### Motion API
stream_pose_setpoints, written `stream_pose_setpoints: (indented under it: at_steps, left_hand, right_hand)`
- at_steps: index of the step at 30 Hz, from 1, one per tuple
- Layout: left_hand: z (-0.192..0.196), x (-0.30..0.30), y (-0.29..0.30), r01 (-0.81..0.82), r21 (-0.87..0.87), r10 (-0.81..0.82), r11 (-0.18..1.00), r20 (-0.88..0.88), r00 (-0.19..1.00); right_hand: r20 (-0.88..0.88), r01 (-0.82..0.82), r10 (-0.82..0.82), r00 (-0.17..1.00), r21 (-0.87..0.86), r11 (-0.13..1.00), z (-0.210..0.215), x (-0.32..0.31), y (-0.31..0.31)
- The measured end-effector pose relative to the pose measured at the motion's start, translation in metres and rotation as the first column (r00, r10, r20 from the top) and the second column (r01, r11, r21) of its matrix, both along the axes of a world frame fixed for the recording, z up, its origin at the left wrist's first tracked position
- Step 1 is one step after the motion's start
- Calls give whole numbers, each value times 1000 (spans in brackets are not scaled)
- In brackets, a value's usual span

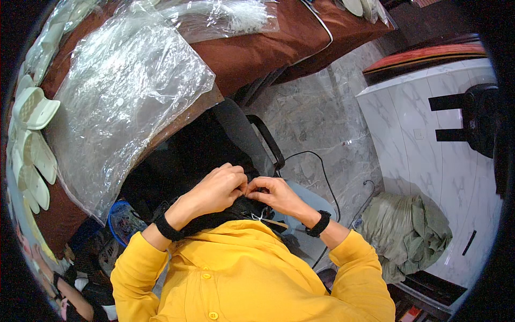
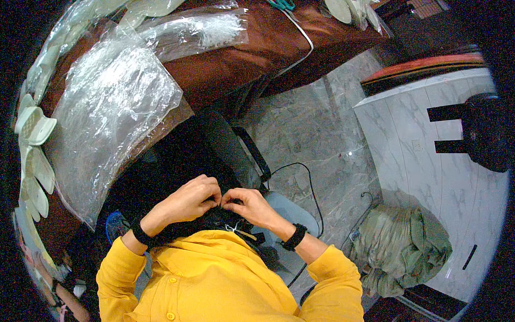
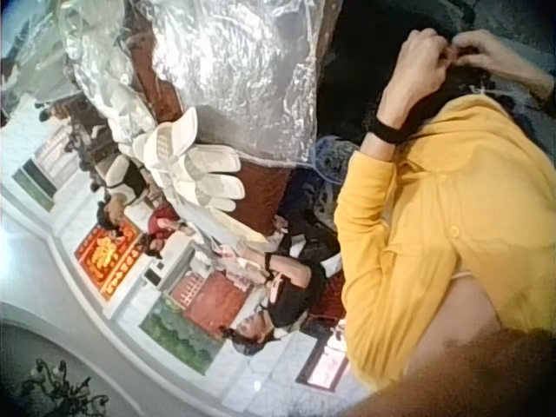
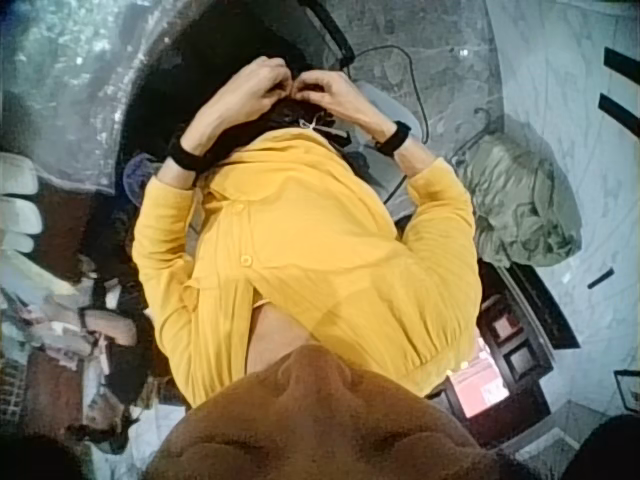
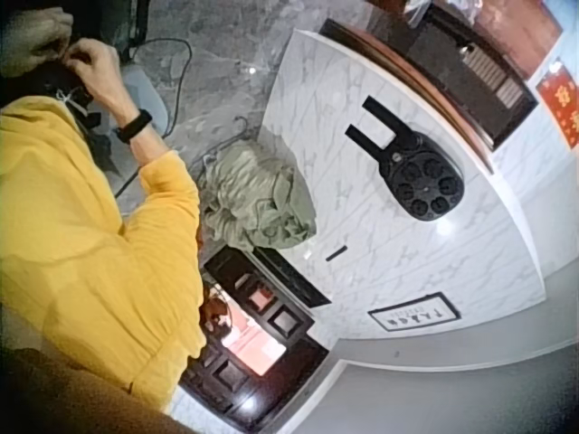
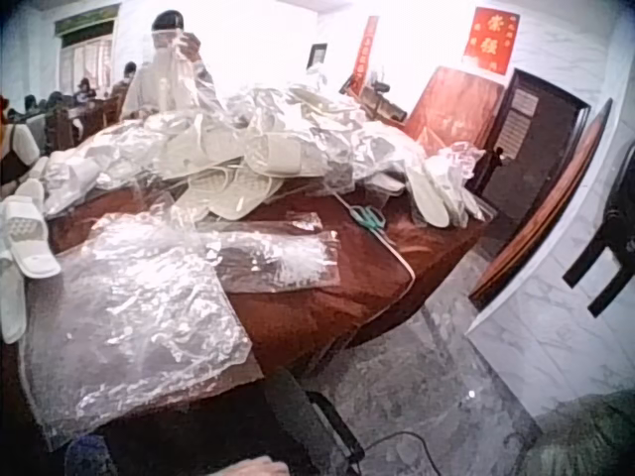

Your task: Inspecting and packaging white slippers into plastic bags.

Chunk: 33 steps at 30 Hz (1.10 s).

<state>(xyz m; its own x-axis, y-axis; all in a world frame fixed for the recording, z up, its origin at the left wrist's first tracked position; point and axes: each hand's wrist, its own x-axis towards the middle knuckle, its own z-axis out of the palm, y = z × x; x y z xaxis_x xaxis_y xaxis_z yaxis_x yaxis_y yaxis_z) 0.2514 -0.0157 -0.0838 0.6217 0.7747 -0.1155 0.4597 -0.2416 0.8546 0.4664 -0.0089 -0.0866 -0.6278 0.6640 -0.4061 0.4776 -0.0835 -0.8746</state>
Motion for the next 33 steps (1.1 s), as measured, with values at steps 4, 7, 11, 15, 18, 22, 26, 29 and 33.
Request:
stream_pose_setpoints:
  at_steps: [4, 7, 11, 15, 18, 22, 26, 29, 33]
  left_hand:
    - [-1, 0, -1, 1, 7, -1, 1000, 6, 1000]
    - [0, 0, 0, -2, 3, 2, 1000, 3, 1000]
    - [-2, 0, -1, 3, 11, -3, 1000, -5, 1000]
    - [1, 1, 0, -7, 5, 7, 1000, 0, 1000]
    - [0, 1, 1, -16, -1, 16, 1000, 9, 1000]
    - [3, 0, 1, -8, -4, 8, 1000, -1, 1000]
    - [4, 0, 2, -7, -2, 7, 1000, -11, 1000]
    - [3, 0, 2, -3, -3, 3, 1000, 0, 1000]
    - [1, 0, 3, 2, -25, -2, 1000, -11, 1000]
  right_hand:
    - [-16, 4, -4, 1000, -6, 1000, 0, 0, -1]
    - [-7, -5, 5, 1000, 9, 1000, -1, 0, 0]
    - [8, -13, 13, 1000, 30, 999, 2, 0, 0]
    - [-22, 16, -15, 1000, 29, 999, -2, -1, -3]
    - [-4, -13, 13, 1000, 54, 998, -1, 0, -2]
    - [-13, -22, 23, 1000, 68, 997, 3, 0, -1]
    - [2, -45, 45, 999, 115, 992, 4, 1, 0]
    - [-37, -11, 15, 999, 88, 996, 3, 0, -1]
    - [-41, 3, 1, 999, 95, 995, 0, 0, -2]
